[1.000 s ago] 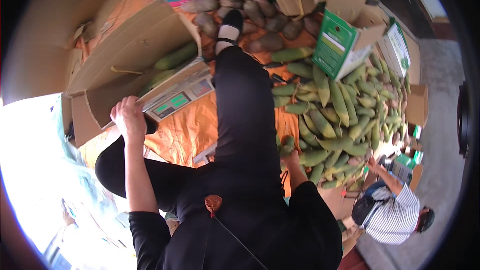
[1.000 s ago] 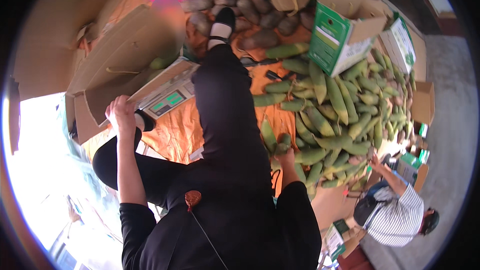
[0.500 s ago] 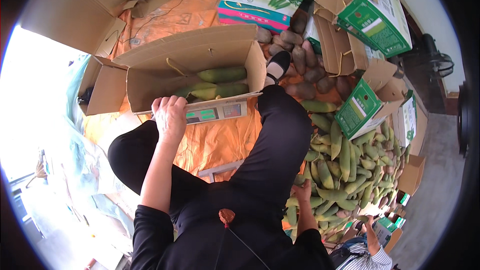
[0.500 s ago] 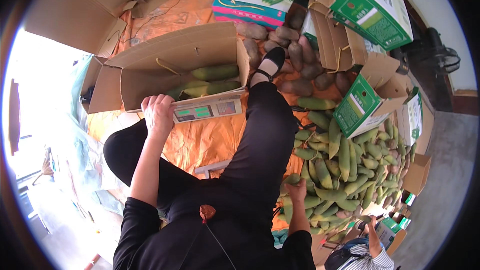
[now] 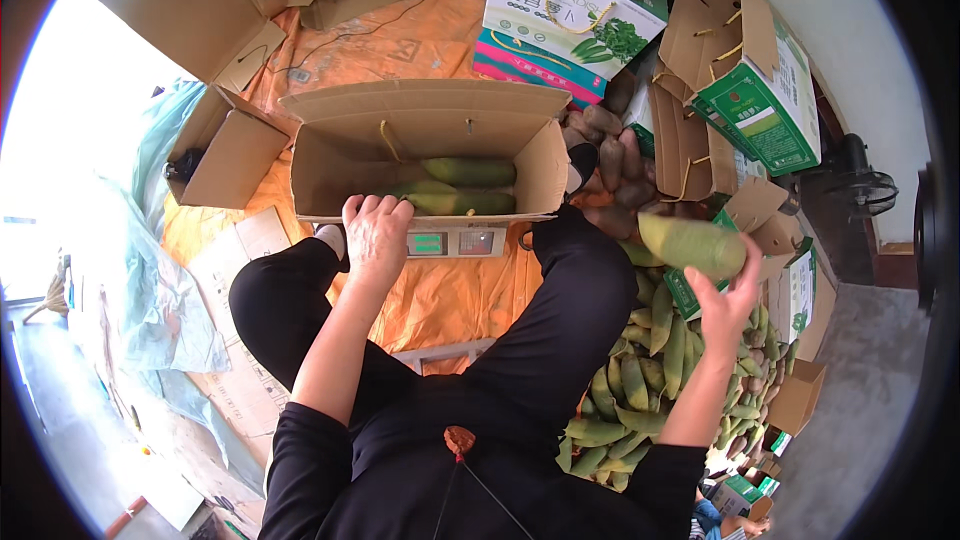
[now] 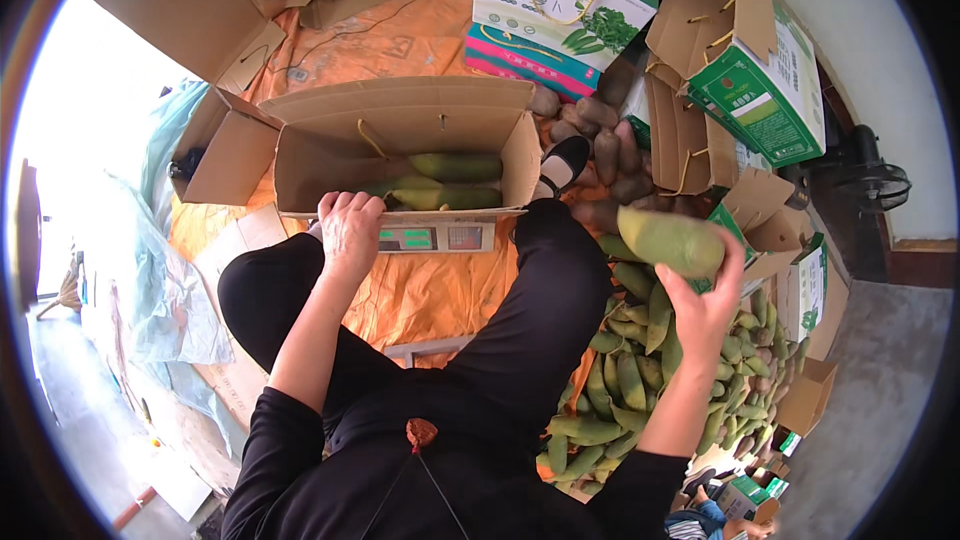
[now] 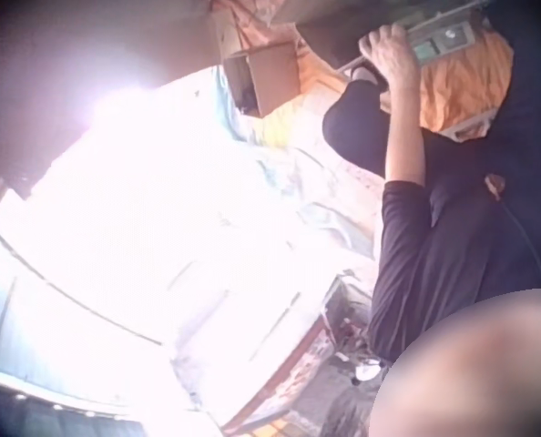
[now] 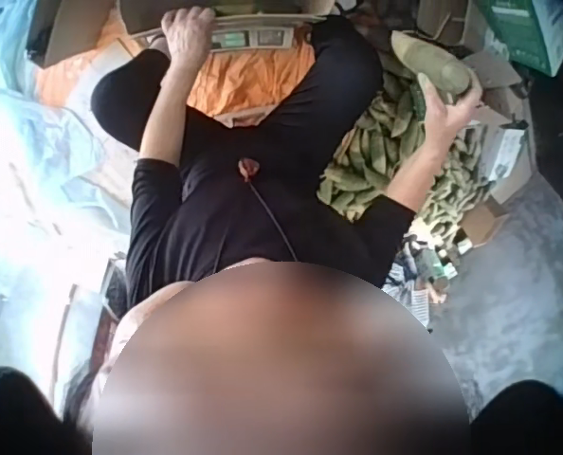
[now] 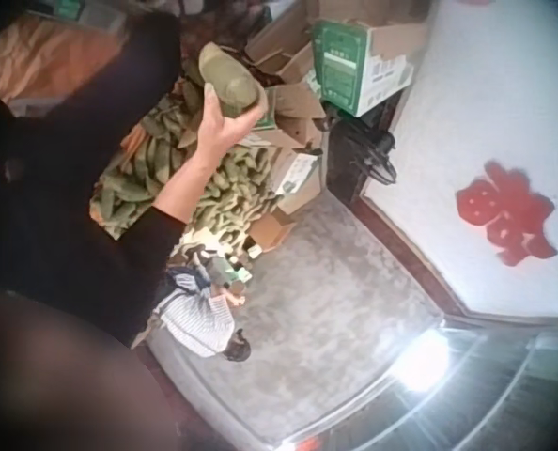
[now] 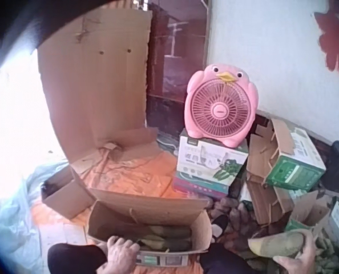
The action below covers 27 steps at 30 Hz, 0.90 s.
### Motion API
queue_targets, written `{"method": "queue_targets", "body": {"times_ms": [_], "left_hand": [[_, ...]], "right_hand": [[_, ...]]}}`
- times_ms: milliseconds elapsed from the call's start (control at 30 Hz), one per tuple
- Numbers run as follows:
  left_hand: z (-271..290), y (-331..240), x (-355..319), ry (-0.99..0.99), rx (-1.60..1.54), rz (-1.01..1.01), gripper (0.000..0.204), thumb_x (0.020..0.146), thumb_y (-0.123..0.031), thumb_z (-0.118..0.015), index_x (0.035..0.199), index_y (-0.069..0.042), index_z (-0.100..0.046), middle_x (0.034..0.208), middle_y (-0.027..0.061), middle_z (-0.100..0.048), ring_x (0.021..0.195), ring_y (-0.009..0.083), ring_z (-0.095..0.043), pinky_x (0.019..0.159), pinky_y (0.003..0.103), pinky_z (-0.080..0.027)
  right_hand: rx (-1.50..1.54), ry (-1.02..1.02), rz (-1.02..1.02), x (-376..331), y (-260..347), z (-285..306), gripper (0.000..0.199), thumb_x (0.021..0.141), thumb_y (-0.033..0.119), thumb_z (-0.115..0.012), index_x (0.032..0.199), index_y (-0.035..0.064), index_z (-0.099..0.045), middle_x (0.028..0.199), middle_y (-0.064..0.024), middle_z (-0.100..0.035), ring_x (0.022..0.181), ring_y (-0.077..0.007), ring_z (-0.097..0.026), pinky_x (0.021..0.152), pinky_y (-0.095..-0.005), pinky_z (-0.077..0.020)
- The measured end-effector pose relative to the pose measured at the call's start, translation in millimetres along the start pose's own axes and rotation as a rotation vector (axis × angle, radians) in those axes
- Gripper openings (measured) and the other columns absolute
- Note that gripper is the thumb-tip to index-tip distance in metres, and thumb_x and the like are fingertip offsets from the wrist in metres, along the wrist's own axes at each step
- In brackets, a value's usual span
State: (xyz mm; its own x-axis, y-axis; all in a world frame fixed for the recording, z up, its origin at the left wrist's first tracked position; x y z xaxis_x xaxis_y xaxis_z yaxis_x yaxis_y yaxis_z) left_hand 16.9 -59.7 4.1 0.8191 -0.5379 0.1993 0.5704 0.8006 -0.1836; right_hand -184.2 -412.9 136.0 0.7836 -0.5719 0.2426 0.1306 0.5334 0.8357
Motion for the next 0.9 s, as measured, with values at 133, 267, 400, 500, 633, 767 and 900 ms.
{"method": "queue_targets", "body": {"times_ms": [133,267,400,500,633,767,900], "left_hand": [[-2,5,-1,-0.018,0.005,-0.001,0.007,0.073,-0.01,-0.063,0.079,-0.013,-0.06,0.079,0.002,-0.059,0.087,0.0227,-0.056,0.093,0.042,-0.035],[0,4,0,-0.014,-0.019,0.003,0.005,0.073,-0.009,-0.06,0.077,-0.012,-0.059,0.079,0.0025,-0.059,0.086,0.0229,-0.056,0.094,0.043,-0.035],[1,1,1,-0.006,-0.049,0.01,0.004,0.075,-0.008,-0.056,0.076,-0.011,-0.059,0.079,0.0033,-0.059,0.085,0.0234,-0.056,0.095,0.044,-0.035],[-2,6,-3,-0.014,-0.023,0.009,0.01,0.071,-0.009,-0.065,0.077,-0.012,-0.059,0.077,0.0031,-0.058,0.085,0.0235,-0.056,0.092,0.043,-0.035],[-1,2,-1,0.004,-0.025,-0.008,0.008,0.072,-0.009,-0.064,0.078,-0.012,-0.059,0.077,0.0033,-0.058,0.085,0.0236,-0.056,0.091,0.043,-0.035],[0,2,0,-0.022,-0.025,-0.012,0.005,0.075,-0.007,-0.055,0.073,-0.012,-0.056,0.075,0.0031,-0.056,0.081,0.0234,-0.056,0.092,0.044,-0.036],[2,2,-1,-0.003,-0.029,0.003,0.006,0.075,-0.006,-0.056,0.076,-0.012,-0.057,0.077,0.0035,-0.058,0.085,0.0239,-0.056,0.093,0.044,-0.036]], "right_hand": [[0.001,0.14,0.278,50,90,-57,0.055,0.065,0.002,-0.079,0.114,0.004,-0.053,0.106,-0.007,-0.06,0.097,-0.0175,-0.059,0.088,-0.0313,-0.0472],[-0.123,0.28,0.563,71,139,-126,0.05,0.061,0.011,-0.081,0.105,0.0063,-0.057,0.097,-0.0128,-0.064,0.089,-0.0311,-0.063,0.076,-0.0373,-0.0505],[-0.31,0.482,0.691,72,140,-210,0.053,0.058,0.019,-0.082,0.103,0.0074,-0.056,0.096,-0.0117,-0.063,0.089,-0.0322,-0.062,0.074,-0.0418,-0.049],[-0.501,0.622,0.694,58,123,-278,0.048,0.063,0.025,-0.078,0.099,0.0069,-0.052,0.088,-0.0098,-0.062,0.086,-0.0285,-0.062,0.073,-0.0426,-0.0456],[-0.641,0.745,0.645,43,103,-340,0.045,0.066,0.021,-0.073,0.103,0.0075,-0.054,0.092,-0.0117,-0.063,0.089,-0.0294,-0.064,0.075,-0.0438,-0.0453],[-0.658,0.747,0.499,46,98,-369,0.047,0.071,0.027,-0.075,0.108,0.0089,-0.053,0.097,-0.0126,-0.063,0.093,-0.033,-0.064,0.078,-0.0439,-0.0469],[-0.481,0.799,0.426,58,105,-332,0.058,0.071,0.036,-0.076,0.118,0.0107,-0.054,0.104,-0.013,-0.065,0.099,-0.0318,-0.062,0.084,-0.0451,-0.0483]]}}
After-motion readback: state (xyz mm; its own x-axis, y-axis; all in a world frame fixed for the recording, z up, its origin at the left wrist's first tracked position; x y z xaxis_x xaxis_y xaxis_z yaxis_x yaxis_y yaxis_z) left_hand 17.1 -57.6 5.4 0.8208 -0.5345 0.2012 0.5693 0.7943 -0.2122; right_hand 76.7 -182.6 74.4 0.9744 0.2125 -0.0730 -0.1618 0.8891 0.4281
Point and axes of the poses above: each hand's wrist, its own x-axis towards the middle knuckle, its own z-axis out of the back of the hand, y = z × x, the point moved 5 cm from there along x, towards the middle knuckle
